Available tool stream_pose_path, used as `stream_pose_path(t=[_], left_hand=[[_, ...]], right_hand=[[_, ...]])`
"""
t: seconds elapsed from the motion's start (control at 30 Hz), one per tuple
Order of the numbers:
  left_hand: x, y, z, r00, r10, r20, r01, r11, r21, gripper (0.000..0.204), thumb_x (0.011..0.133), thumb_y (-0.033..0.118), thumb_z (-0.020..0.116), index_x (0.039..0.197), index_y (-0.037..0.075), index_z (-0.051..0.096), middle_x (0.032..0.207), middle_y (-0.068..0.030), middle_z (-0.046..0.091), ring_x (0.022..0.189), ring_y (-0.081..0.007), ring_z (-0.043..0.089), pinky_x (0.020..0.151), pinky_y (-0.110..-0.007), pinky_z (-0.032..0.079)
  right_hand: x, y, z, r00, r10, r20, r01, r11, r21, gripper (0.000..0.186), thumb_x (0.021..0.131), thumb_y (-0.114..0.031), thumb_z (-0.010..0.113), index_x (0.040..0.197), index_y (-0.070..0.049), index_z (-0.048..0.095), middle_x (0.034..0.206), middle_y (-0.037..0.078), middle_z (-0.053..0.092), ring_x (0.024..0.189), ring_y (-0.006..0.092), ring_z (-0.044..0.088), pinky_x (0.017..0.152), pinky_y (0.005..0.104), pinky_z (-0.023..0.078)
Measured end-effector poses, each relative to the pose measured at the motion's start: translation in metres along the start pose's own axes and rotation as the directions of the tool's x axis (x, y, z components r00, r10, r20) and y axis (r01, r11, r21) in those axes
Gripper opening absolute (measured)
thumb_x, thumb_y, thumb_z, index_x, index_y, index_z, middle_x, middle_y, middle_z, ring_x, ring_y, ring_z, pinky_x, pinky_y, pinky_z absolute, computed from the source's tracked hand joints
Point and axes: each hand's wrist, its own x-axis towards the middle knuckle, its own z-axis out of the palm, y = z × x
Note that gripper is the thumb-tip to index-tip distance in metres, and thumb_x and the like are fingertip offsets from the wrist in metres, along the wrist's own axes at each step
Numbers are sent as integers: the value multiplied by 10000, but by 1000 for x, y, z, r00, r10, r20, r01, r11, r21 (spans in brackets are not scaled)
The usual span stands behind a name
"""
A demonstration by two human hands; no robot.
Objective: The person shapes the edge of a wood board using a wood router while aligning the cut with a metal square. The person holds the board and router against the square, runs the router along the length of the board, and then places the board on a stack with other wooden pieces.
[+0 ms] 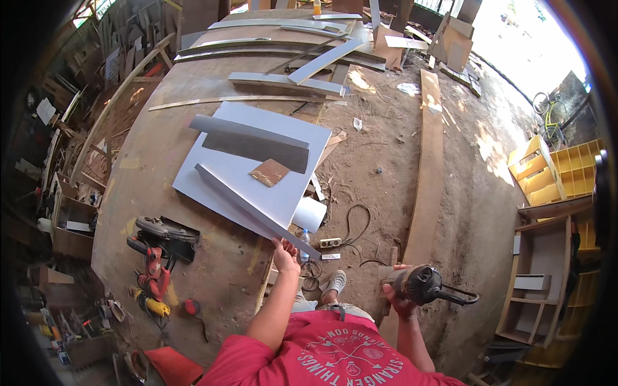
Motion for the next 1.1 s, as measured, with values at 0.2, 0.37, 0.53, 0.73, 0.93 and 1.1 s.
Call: stream_pose_path(t=[0.2,0.37,0.53,0.73,0.93,1.1], left_hand=[[-25,-56,5,995,-92,27,88,987,132,462,1120,594,504,1199,172,675,1020,31,702,757,-106,655,693,-320,526],[-45,-45,10,969,-237,77,199,922,334,441,1106,550,576,1190,136,706,933,-1,724,726,-155,681,661,-366,543],[-42,14,18,787,502,359,-559,334,759,276,1028,356,725,998,82,729,905,-60,748,716,-208,694,645,-397,542],[10,55,185,88,156,984,-813,-559,162,469,991,293,714,1431,152,637,1543,-149,569,1453,-390,495,1228,-507,377],[104,84,225,207,-181,962,-693,-721,13,475,1084,264,526,1557,296,563,1693,-63,455,1571,-338,390,1306,-578,275],[143,153,210,188,-219,957,-662,-748,-42,523,1020,139,535,1531,234,592,1646,-89,516,1522,-347,462,1296,-558,305]], right_hand=[[1,30,-31,997,60,44,-60,998,19,710,821,-111,896,1424,-77,523,1294,116,626,1238,256,620,1069,432,512],[-1,43,-55,995,86,50,-85,996,-16,781,797,-161,937,1435,-92,492,1324,107,587,1243,253,605,1063,451,519],[2,42,-51,998,54,-41,-50,994,101,760,806,-181,944,1419,-89,504,1323,105,583,1231,246,603,1052,429,520],[-1,55,-44,998,56,22,-56,998,36,803,807,-195,948,1447,-97,474,1337,98,574,1234,246,599,1049,429,516],[5,31,-7,999,50,-8,-50,997,54,869,813,-206,944,1494,-104,414,1376,90,544,1275,239,584,1098,438,491],[-1,27,4,992,125,-22,-126,992,-25,864,815,-215,940,1490,-95,414,1374,95,546,1285,242,582,1106,443,482]])
